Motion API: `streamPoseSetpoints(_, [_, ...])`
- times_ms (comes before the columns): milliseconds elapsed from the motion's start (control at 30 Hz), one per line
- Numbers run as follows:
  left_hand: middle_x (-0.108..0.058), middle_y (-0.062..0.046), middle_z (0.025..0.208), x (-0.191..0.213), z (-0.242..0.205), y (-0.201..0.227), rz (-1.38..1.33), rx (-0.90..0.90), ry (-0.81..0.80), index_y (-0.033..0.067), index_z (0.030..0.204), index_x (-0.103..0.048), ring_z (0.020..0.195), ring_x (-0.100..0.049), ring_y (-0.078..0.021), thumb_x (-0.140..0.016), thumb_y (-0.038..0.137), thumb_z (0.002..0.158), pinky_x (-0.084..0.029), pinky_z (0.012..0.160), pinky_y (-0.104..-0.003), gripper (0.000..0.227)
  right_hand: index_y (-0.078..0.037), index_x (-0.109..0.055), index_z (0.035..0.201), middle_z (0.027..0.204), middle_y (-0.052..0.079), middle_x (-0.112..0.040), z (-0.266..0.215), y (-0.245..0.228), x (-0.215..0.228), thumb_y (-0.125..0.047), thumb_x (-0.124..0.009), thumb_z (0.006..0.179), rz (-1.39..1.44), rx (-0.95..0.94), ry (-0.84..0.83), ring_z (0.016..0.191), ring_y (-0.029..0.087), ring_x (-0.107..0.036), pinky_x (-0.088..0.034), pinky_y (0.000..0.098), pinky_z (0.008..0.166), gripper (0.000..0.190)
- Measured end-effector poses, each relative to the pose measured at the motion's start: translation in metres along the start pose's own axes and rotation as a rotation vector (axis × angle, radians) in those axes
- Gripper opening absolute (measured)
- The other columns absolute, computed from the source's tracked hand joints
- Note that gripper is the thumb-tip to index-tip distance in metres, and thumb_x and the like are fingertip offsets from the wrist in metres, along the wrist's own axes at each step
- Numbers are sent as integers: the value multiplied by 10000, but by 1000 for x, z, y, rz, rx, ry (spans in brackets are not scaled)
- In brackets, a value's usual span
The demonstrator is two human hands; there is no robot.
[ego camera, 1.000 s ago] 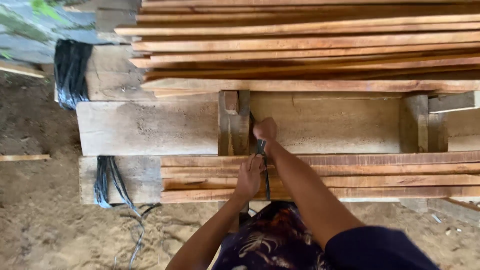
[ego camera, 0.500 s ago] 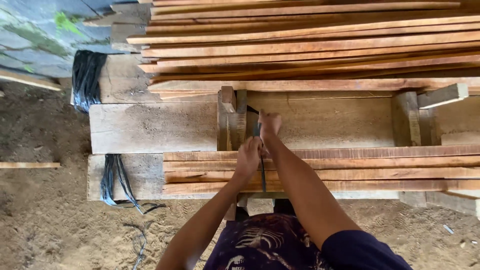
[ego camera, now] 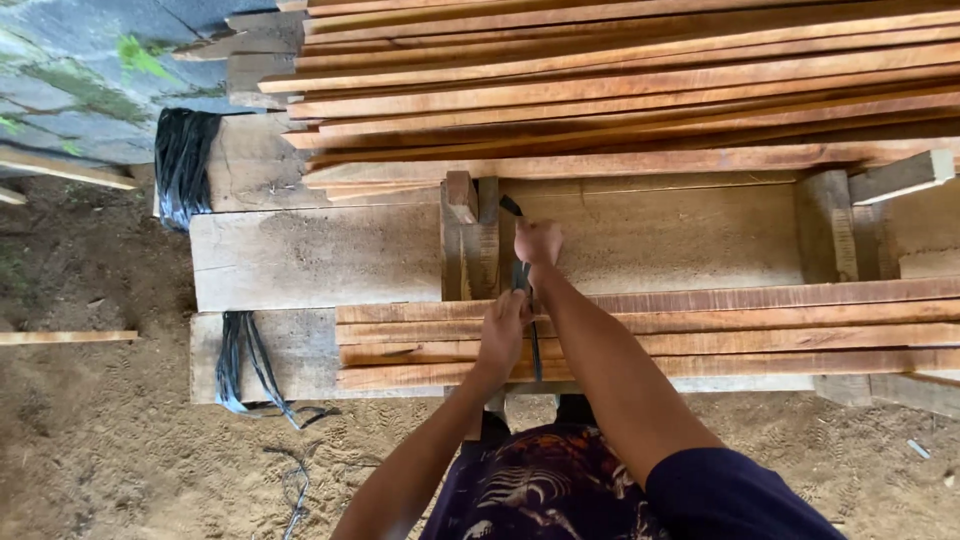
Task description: Organizing thin wood strips into a pile and securing them with a rubber strap.
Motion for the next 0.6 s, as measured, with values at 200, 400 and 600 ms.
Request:
streamPoseSetpoints(200, [-372,-38,652,-3,-16,35,150,20,-25,107,751,-369,624,-329,-127,-320,276,1094,-383,691,-366,386,30,-697,651,662,247,-666,8,31,-24,-337,-611,862,-249,-64,-140,732,453,-724,-503,529,631,432])
streamPoseSetpoints(400, [-470,-272,1485,30,38,-95,27,300,156,72,1562,-401,1141,-624,-328,-446,680,1045,-506,927,-484,799,23,-665,853,820,267,-680,-6,29,-19,-355,-635,908,-310,-176,-189,863,439,-733,-578,504,671,383])
streamPoseSetpoints(600, [-344,32,589,10,12,-15,-100,96,96,177,725,-406,548,-384,-110,-347,298,1144,-436,703,-299,440,81,-686,838,848,341,-692,-14,11,-19,-319,-643,961,-377,-138,-275,899,506,-719,-588,526,696,421])
Point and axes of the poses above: each hand's wrist, its own z-axis towards the middle knuckle, its own x-axis out of the back of the hand, y = z × x, the point moved 8 cm from there along z, towards the middle knuckle
